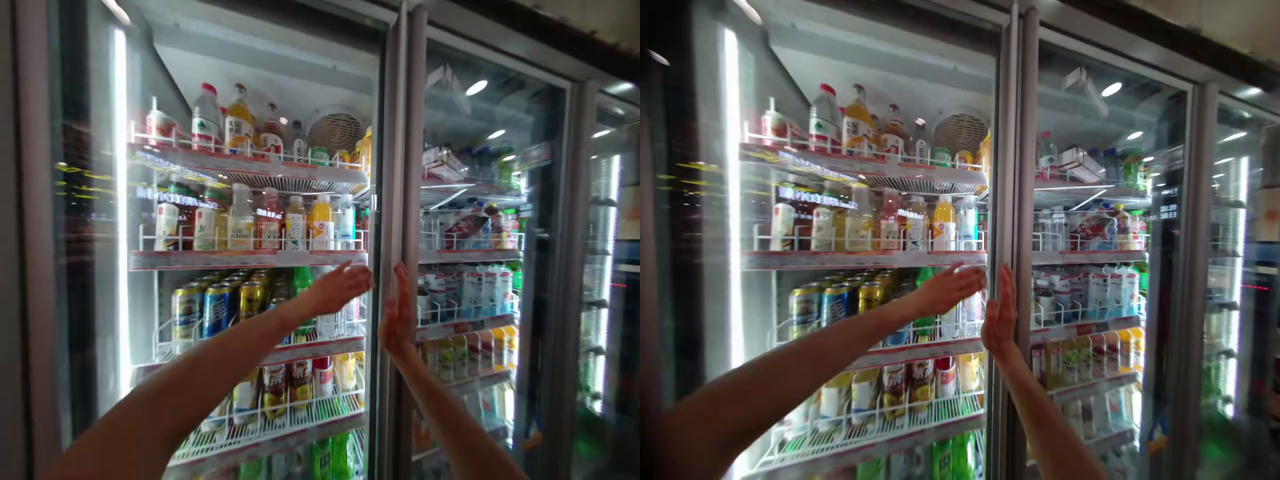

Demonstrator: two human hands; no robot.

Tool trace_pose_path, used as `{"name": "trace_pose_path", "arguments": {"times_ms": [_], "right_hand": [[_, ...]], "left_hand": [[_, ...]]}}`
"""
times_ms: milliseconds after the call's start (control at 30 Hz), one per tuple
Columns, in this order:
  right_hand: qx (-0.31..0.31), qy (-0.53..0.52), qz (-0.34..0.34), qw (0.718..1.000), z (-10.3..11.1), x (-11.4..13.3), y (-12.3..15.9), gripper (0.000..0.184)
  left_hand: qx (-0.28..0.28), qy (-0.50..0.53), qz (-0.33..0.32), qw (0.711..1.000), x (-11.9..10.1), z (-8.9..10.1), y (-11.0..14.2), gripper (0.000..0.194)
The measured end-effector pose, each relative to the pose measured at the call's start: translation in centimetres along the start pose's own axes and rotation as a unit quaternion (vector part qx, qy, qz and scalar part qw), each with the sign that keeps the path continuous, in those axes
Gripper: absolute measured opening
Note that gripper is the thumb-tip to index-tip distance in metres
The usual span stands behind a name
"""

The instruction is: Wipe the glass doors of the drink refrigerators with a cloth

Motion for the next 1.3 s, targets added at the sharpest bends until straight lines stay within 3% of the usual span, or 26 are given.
{"name": "trace_pose_path", "arguments": {"times_ms": [33,67,100,167,233,267,300,333,433,500,533,567,667,733,767,867,900,967,1033,1067,1133,1200,1267,1300], "right_hand": [[-0.007,0.002,-0.002,1.0,1.0,-0.3,-0.2,0.048],[-0.016,0.005,-0.004,1.0,1.8,-0.7,-0.4,0.048],[-0.025,0.008,-0.004,1.0,2.5,-1.0,-0.6,0.048],[-0.03,0.018,0.002,0.999,3.1,-1.6,-1.0,0.048],[-0.015,0.028,0.019,0.999,2.8,-1.7,-1.3,0.048],[-0.007,0.031,0.029,0.999,2.6,-1.6,-1.4,0.049],[-0.001,0.029,0.038,0.999,2.5,-1.5,-1.5,0.049],[0.004,0.025,0.044,0.999,2.3,-1.4,-1.7,0.05],[0.016,0.024,0.055,0.998,2.0,-1.3,-2.2,0.05],[0.034,0.033,0.062,0.997,1.2,-1.2,-2.7,0.05],[0.043,0.039,0.066,0.996,0.6,-1.2,-3.1,0.05],[0.05,0.045,0.069,0.995,0.0,-1.1,-3.5,0.05],[0.049,0.056,0.074,0.994,-1.8,-1.1,-4.6,0.05],[0.046,0.053,0.079,0.994,-2.9,-0.9,-5.1,0.05],[0.046,0.048,0.082,0.994,-3.4,-0.8,-5.2,0.05],[0.052,0.047,0.096,0.993,-4.6,-0.3,-5.5,0.05],[0.057,0.053,0.101,0.992,-5.0,-0.2,-5.6,0.051],[0.068,0.08,0.11,0.988,-6.0,0.1,-5.9,0.052],[0.079,0.115,0.115,0.984,-7.3,0.4,-6.4,0.052],[0.083,0.133,0.116,0.981,-8.1,0.6,-6.6,0.052],[0.088,0.16,0.117,0.976,-9.6,1.1,-7.1,0.051],[0.092,0.176,0.119,0.973,-11.1,1.7,-7.2,0.05],[0.091,0.184,0.123,0.971,-12.3,2.4,-7.0,0.05],[0.088,0.186,0.124,0.971,-12.6,2.6,-6.9,0.05]], "left_hand": [[0.019,0.01,-0.068,0.997,-1.9,-0.6,0.2,0.045],[0.03,0.016,-0.105,0.994,-2.4,-0.8,0.2,0.044],[0.03,0.015,-0.102,0.994,-1.3,-0.5,-0.3,0.045],[-0.014,-0.007,0.031,0.999,5.1,1.5,-2.5,0.048],[-0.084,-0.037,0.231,0.969,12.3,4.1,-3.8,0.047],[-0.103,-0.043,0.289,0.951,14.1,4.7,-4.1,0.046],[-0.105,-0.044,0.305,0.945,14.2,4.7,-4.5,0.045],[-0.093,-0.038,0.28,0.955,12.9,4.1,-5.1,0.044],[-0.02,-0.009,0.071,0.997,4.2,0.7,-5.3,0.045],[0.012,0.003,-0.027,1.0,0.5,-0.6,-4.0,0.044],[0.013,0.001,-0.03,0.999,0.7,-0.5,-3.5,0.044],[0.002,-0.007,0.001,1.0,2.3,0.1,-3.4,0.044],[-0.081,-0.053,0.222,0.97,10.4,3.4,-2.7,0.045],[-0.116,-0.073,0.306,0.942,13.0,4.9,-2.0,0.045],[-0.111,-0.072,0.292,0.947,12.7,4.9,-2.1,0.045],[-0.056,-0.044,0.156,0.985,10.1,4.0,-1.9,0.044],[-0.055,-0.039,0.156,0.985,10.7,4.4,-1.0,0.042],[-0.101,-0.05,0.259,0.959,14.9,6.7,2.2,0.04],[-0.169,-0.083,0.395,0.899,19.5,9.8,6.4,0.04],[-0.194,-0.099,0.437,0.872,20.7,10.9,8.1,0.041],[-0.212,-0.122,0.464,0.852,20.8,11.7,9.7,0.043],[-0.179,-0.124,0.407,0.887,18.4,10.6,9.0,0.041],[-0.115,-0.111,0.286,0.945,15.3,8.5,7.8,0.039],[-0.109,-0.114,0.271,0.95,14.9,8.3,8.4,0.038]]}}
Point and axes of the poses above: each hand's wrist, its own y-axis away from the middle knuckle, its own z-axis out of the back of the hand, x = y × z, the point moved 10 cm from there along -y, towards the middle knuckle
